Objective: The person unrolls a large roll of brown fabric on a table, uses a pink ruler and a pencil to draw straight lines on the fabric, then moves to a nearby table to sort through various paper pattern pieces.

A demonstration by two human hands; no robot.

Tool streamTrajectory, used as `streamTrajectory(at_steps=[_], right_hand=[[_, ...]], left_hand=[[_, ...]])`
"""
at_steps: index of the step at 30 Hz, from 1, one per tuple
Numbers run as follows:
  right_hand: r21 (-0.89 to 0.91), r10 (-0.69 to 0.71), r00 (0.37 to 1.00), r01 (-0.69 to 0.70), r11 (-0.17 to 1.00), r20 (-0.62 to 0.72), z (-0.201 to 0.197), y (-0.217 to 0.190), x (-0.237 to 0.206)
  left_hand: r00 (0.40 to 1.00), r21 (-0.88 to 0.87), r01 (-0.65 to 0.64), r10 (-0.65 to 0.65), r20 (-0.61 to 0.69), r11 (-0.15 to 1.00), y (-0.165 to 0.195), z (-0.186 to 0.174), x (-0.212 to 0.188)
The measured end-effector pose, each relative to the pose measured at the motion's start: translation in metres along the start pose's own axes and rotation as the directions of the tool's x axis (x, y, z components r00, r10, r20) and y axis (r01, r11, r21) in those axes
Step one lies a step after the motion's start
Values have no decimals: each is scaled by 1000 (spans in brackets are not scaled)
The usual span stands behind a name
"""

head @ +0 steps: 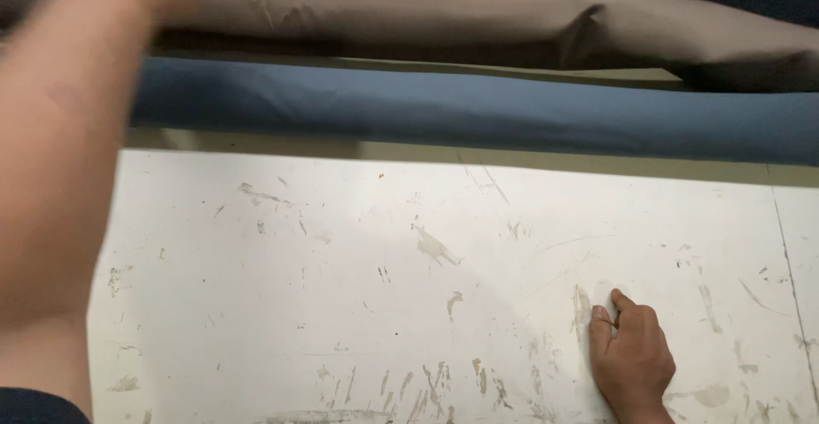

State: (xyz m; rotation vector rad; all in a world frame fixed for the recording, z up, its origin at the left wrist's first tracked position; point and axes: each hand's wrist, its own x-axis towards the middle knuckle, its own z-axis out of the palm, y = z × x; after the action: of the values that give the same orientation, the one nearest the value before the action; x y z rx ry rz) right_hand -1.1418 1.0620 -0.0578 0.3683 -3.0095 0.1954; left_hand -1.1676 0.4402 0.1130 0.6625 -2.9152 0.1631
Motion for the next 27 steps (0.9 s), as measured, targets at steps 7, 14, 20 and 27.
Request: streamTrajectory(at_steps=[7, 14, 20, 27], right_hand=[[44, -56, 997, 59, 997, -59, -2, -1, 0], [22, -17, 1000, 17, 1000, -14, -3, -4, 3], [17, -22, 999, 23, 1000, -24, -5, -5, 1], [37, -30, 999, 31, 999, -38, -7, -5, 2]], left_hand=[[994, -285, -100, 111, 21, 953, 34, 82, -73], [999, -505, -45, 28, -40, 862, 29, 89, -40], [993, -77, -113, 115, 19, 991, 56, 82, 27], [976, 143, -73, 100, -194, 987, 65, 106, 76]])
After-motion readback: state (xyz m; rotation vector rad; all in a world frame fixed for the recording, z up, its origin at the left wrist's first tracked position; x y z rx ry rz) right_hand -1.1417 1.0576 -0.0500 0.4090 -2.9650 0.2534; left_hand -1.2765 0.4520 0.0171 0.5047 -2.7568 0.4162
